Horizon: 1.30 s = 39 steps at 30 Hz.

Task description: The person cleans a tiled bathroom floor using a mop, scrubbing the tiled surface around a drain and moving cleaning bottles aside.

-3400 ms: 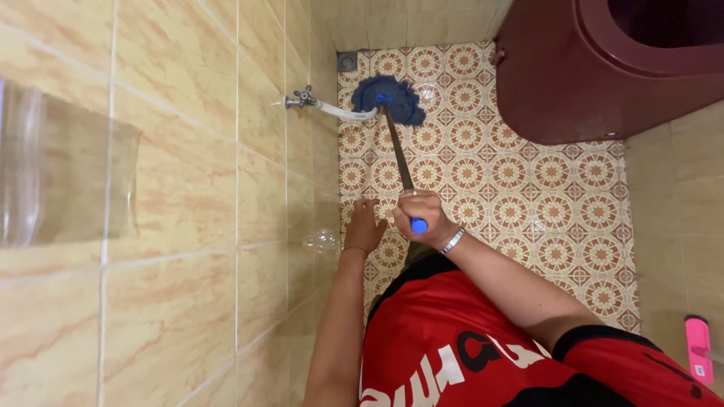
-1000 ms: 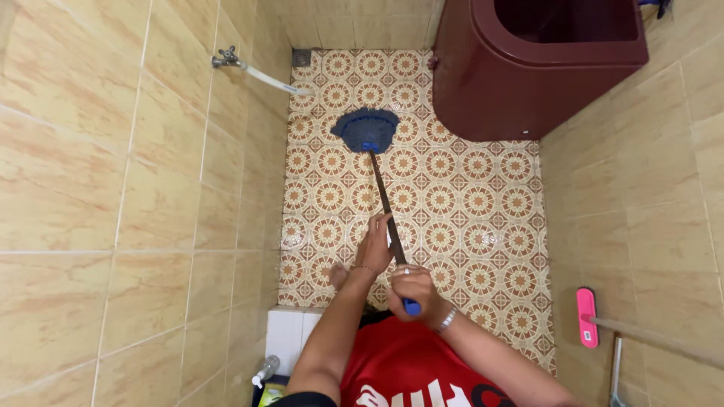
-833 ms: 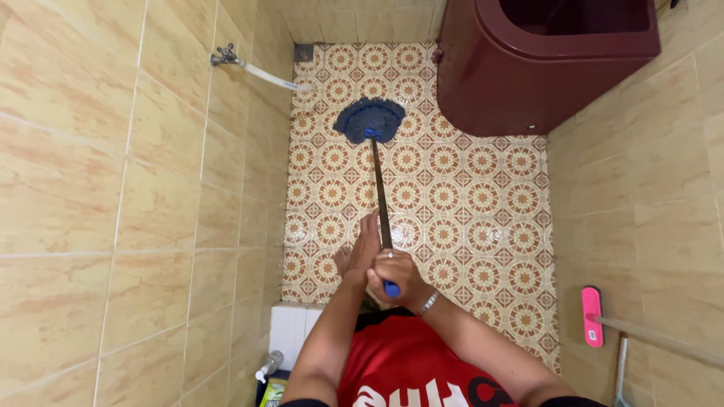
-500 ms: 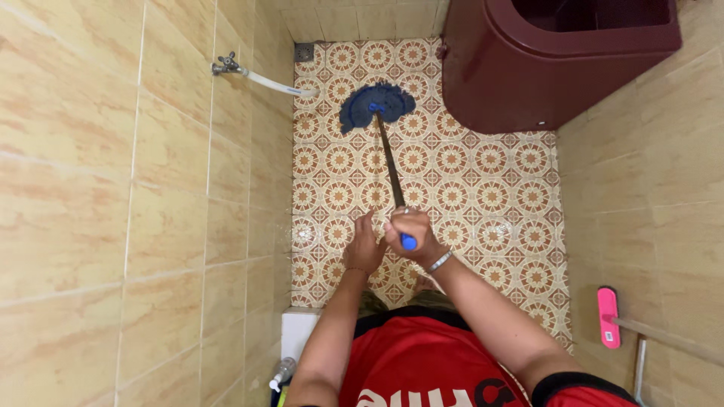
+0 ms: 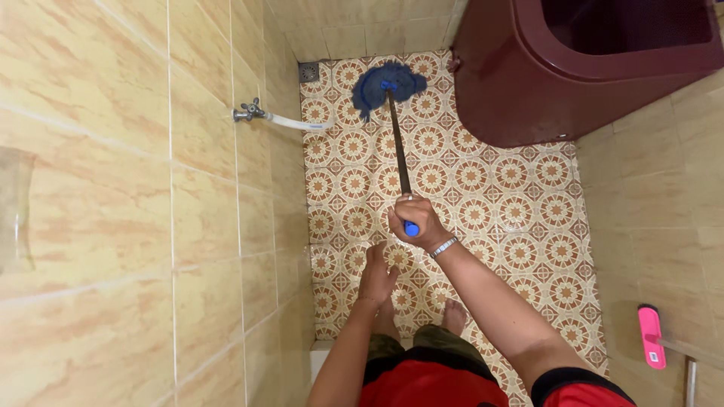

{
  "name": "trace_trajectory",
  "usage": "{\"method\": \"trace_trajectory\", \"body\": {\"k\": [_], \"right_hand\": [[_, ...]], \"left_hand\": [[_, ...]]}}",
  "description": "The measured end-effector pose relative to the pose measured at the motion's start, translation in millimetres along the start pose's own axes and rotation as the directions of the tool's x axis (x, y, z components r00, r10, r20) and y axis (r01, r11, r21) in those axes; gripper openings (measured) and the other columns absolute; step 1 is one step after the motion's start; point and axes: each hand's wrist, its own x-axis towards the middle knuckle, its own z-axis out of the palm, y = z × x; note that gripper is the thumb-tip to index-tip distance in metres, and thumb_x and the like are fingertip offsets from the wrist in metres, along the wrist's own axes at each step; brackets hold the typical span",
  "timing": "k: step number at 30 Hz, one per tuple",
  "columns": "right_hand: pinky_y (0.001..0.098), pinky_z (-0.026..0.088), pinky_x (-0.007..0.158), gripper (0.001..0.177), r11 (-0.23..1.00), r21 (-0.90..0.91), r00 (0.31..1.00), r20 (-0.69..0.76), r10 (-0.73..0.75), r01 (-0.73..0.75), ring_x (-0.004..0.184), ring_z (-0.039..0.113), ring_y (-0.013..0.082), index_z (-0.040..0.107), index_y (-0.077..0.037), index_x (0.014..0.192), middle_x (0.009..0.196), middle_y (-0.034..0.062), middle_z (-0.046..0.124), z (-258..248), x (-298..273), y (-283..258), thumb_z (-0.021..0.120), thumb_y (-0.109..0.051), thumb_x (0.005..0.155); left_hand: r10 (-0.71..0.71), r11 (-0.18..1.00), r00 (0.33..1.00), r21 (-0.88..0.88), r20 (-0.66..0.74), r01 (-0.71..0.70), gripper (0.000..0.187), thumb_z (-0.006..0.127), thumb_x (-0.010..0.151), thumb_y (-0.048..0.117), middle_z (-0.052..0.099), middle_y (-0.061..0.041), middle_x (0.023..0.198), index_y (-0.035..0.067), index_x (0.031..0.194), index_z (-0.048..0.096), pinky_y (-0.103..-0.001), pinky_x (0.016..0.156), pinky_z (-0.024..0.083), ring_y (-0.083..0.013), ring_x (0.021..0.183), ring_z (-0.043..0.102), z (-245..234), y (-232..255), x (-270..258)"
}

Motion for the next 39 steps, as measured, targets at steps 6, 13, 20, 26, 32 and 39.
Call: {"method": "trace_trajectory", "body": {"k": [6, 13, 20, 26, 32, 39], "right_hand": [[0.0379, 0.051, 0.067, 0.035, 1.000, -0.019, 0.993, 0.122, 0.011, -0.008, 0.054, 0.054, 0.0252, 0.045, -0.008, 0.060, 0.058, 0.0085, 0.051, 22.8, 1.0, 48.4, 0.068, 0.005, 0.082], [0.0374, 0.052, 0.068, 0.032, 0.994, -0.048, 0.960, 0.258, 0.112, -0.103, 0.050, 0.051, 0.0226, 0.047, -0.010, 0.057, 0.052, 0.0056, 0.051, 25.7, -29.6, 51.2, 0.068, 0.004, 0.076], [0.0382, 0.051, 0.062, 0.033, 0.994, -0.077, 0.961, 0.256, 0.101, -0.084, 0.052, 0.052, 0.0269, 0.046, -0.007, 0.058, 0.055, 0.0096, 0.051, -22.6, -49.4, 21.8, 0.069, 0.002, 0.079], [0.0403, 0.052, 0.066, 0.031, 0.996, -0.063, 0.970, 0.227, 0.082, -0.070, 0.053, 0.054, 0.0291, 0.045, -0.006, 0.059, 0.056, 0.0110, 0.051, -68.8, -99.7, -19.1, 0.066, 0.003, 0.081], [0.0416, 0.050, 0.066, 0.029, 0.997, -0.019, 0.978, 0.195, 0.073, -0.071, 0.057, 0.054, 0.0325, 0.048, -0.004, 0.060, 0.058, 0.0138, 0.052, -117.5, -162.6, -69.9, 0.067, 0.003, 0.081], [0.0407, 0.050, 0.066, 0.029, 0.996, 0.014, 0.983, 0.159, 0.087, -0.090, 0.058, 0.053, 0.0323, 0.046, -0.004, 0.060, 0.059, 0.0139, 0.050, -166.2, -237.6, -137.0, 0.066, 0.002, 0.079]], "left_hand": [[-0.198, 0.979, 0.977, -0.034, 0.080, 0.201, 0.065, 0.068, 0.088, 0.012, 0.046, -0.019, 0.142, 0.010, 0.146, 0.039, -0.047, 0.090, 0.055, -0.0380, 0.095, 0.069, -28.2, -13.3, 14.3], [-0.197, 0.980, 0.969, 0.050, 0.151, 0.192, 0.062, 0.068, 0.090, 0.015, 0.046, -0.018, 0.142, 0.010, 0.146, 0.040, -0.048, 0.096, 0.052, -0.0401, 0.110, 0.063, -30.6, -20.0, 22.2], [-0.086, 0.996, 0.990, 0.007, 0.112, 0.085, 0.061, 0.067, 0.089, 0.016, 0.046, -0.019, 0.143, 0.011, 0.145, 0.042, -0.047, 0.100, 0.050, -0.0410, 0.124, 0.055, -2.5, -17.0, 9.8], [-0.058, 0.998, 0.992, 0.026, 0.114, 0.055, 0.058, 0.065, 0.090, 0.019, 0.050, -0.018, 0.141, 0.013, 0.144, 0.045, -0.048, 0.100, 0.051, -0.0412, 0.121, 0.058, 30.2, 17.3, -14.6], [-0.110, 0.990, 0.977, 0.106, 0.180, 0.092, 0.058, 0.062, 0.092, 0.022, 0.045, -0.017, 0.147, 0.014, 0.146, 0.041, -0.050, 0.102, 0.046, -0.0410, 0.124, 0.056, 81.8, 70.7, -40.6], [0.119, 0.992, 0.989, 0.021, 0.082, -0.121, 0.063, 0.066, 0.089, 0.018, 0.048, -0.022, 0.144, 0.008, 0.146, 0.040, -0.048, 0.105, 0.047, -0.0441, 0.128, 0.053, 162.8, 98.9, -79.7]]}}
